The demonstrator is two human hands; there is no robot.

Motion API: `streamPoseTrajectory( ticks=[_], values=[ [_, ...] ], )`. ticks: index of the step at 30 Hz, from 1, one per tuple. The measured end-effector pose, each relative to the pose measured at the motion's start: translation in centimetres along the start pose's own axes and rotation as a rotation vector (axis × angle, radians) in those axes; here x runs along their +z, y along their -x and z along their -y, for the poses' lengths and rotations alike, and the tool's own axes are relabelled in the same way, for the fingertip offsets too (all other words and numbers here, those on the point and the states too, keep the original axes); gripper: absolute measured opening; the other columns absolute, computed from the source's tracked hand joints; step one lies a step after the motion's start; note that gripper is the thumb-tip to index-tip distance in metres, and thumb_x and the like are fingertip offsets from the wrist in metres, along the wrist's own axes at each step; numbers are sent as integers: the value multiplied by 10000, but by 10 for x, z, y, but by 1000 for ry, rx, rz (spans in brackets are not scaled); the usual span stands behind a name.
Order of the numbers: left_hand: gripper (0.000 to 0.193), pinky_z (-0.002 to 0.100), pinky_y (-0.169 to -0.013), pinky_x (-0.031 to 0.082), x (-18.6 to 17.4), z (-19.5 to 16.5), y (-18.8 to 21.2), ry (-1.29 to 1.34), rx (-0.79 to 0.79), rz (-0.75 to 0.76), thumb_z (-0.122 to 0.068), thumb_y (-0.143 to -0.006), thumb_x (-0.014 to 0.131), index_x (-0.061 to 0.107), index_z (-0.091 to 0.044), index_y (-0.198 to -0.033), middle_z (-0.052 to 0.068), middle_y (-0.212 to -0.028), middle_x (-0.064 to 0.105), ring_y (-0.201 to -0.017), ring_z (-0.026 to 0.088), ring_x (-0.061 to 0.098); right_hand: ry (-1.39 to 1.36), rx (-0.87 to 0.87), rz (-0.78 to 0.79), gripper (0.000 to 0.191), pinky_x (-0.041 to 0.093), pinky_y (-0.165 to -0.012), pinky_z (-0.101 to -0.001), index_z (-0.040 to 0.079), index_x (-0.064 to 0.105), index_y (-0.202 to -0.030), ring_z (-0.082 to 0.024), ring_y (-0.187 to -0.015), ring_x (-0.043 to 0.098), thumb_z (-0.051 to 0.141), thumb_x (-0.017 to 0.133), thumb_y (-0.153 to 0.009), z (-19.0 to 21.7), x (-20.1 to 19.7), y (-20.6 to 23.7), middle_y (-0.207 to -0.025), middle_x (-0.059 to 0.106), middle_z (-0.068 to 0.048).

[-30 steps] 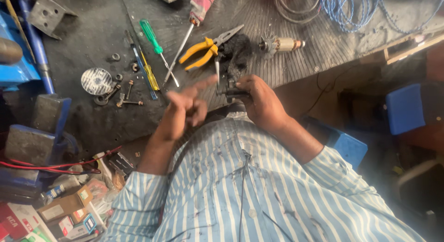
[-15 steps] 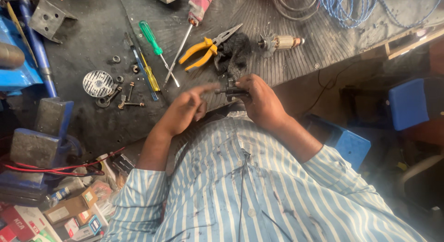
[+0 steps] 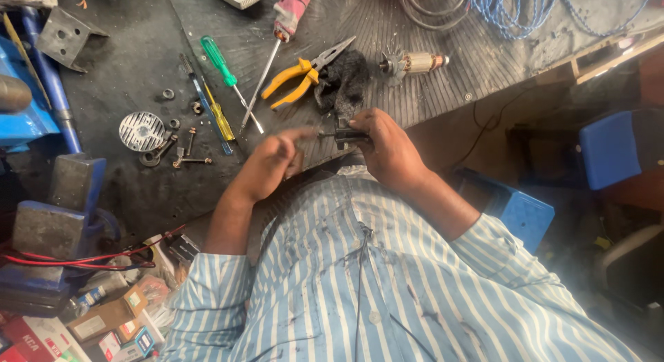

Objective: The person disassembles a red power tool on a workshop bench, separating the motor housing and removing the armature. They wipe parts with a cloth, unscrew components with a screwdriver, work a part in a bench vise, and handle the motor armature and small hardware across the bench.

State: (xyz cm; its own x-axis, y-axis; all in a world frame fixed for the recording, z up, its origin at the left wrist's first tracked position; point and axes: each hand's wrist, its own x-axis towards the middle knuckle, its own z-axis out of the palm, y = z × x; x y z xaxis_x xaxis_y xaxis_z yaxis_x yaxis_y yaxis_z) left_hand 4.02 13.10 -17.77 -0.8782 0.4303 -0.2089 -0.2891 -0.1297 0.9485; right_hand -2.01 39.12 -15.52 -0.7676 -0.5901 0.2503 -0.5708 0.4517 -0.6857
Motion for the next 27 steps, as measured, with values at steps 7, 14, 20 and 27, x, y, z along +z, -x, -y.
streamPoseTrajectory(
  ticks=[7, 14, 20, 27],
  values=[
    [1143, 235, -470, 329, -2, -11, 3, -178, 34, -25, -921, -856, 215, 591, -18, -1448, -64, -557, 398, -480, 51, 386, 28, 52, 14, 366, 573, -890, -399, 4, 540, -1147, -363, -1095, 667, -75, 748, -857, 1, -1, 3, -1181, 632, -168],
    [1129, 250, -473, 311, -3, -6, -2, 2, 40, 39, -914, -860, 274, 575, -1, -1454, -51, -574, 415, -485, 65, 372, -6, 15, 6, 394, 567, -905, -416, -1, 527, -1149, -373, -1097, 662, -86, 741, -830, 0, -1, 5, -1173, 628, -170],
    [1164, 247, -453, 323, -1, -3, -2, 70, 52, 22, -933, -819, 276, 561, -3, -1459, -33, -578, 443, -479, 60, 379, -28, 38, -1, 406, 573, -892, -409, 6, 516, -1159, -362, -1082, 667, -76, 760, -845, 0, -2, 5, -1169, 626, -164],
    [1114, 229, -470, 312, -3, -1, 0, 52, 27, -65, -901, -868, 226, 614, -10, -1413, -37, -579, 425, -489, 54, 371, -13, 24, -3, 392, 568, -877, -419, 12, 518, -1158, -365, -1067, 668, -72, 757, -859, -6, -2, 8, -1167, 628, -172]
  ],
)
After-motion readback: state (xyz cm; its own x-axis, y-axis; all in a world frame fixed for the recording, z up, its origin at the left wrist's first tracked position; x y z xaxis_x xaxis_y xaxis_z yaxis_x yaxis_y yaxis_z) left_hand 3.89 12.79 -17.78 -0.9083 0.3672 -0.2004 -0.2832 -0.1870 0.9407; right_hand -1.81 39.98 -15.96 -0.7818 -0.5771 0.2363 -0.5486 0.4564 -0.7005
